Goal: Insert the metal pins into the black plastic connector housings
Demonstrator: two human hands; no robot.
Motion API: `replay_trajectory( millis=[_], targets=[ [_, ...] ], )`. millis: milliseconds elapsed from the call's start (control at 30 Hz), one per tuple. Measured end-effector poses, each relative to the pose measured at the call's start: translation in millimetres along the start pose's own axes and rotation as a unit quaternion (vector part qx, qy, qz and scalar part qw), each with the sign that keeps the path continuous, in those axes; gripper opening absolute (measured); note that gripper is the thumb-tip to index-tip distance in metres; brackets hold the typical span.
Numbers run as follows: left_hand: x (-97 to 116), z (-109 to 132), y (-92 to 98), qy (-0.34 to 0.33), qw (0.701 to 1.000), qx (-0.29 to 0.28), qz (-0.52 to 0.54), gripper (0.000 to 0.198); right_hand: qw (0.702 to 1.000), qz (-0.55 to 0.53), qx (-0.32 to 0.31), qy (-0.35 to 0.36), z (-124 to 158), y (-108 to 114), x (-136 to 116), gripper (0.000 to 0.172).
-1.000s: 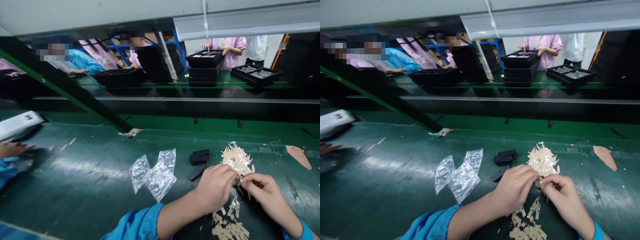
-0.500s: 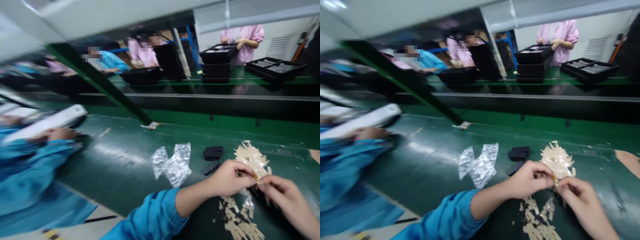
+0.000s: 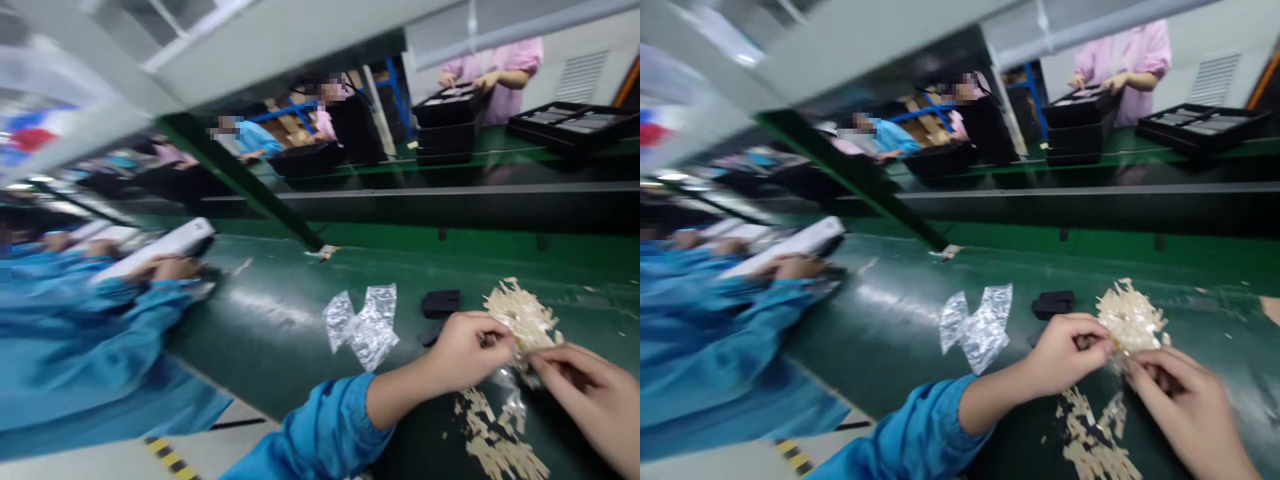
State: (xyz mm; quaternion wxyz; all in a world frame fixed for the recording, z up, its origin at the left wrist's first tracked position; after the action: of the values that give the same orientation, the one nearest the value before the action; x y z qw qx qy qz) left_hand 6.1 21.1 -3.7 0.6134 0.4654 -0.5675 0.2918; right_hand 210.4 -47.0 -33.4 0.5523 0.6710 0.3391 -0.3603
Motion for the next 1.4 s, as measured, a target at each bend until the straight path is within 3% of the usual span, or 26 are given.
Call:
replay_trajectory(
  millis=[133,400,633,867,1167,1400],
  targets=[
    [5,-1,4.2,-0.068,0.995,-0.019,-0.063,0.013,0.997,0.054,-0.031,0.037,-6,-1,-24,0.019],
    [8,4,-2.2,-0.164,0.980,-0.051,-0.102,0.015,0.997,0.054,-0.056,0.024,-4,-3,-27,0.019],
    [6,4,-3.7,-0.170,0.979,-0.058,-0.093,0.014,0.996,0.057,-0.047,0.049,-5,-3,-29,0.019],
    [12,2,-1.3,-0.135,0.986,-0.064,-0.070,0.013,0.998,0.013,-0.052,0.022,-7,-2,-32,0.021],
    [14,-4,-0.1,-0.187,0.973,-0.073,-0.114,0.016,0.998,-0.029,-0.048,-0.001,-13,-5,-37,0.021],
    [27,-9,10.2,-0.214,0.970,-0.068,-0.091,0.012,0.996,0.065,-0.017,-0.051,-26,-2,-29,0.017]
  ],
)
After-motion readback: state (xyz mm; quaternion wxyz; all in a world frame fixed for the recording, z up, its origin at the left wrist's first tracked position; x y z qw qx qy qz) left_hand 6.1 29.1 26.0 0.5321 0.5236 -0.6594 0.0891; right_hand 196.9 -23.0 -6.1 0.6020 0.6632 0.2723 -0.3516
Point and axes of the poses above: each hand's wrist, its own z-axis away from the middle knuckle, its own y-axis out of the back of the hand, x = y × z, the point moved 1 cm from there along -z, towards the middle knuckle, and after that the axes turned 5 degrees about z, right-handed, at the moved point
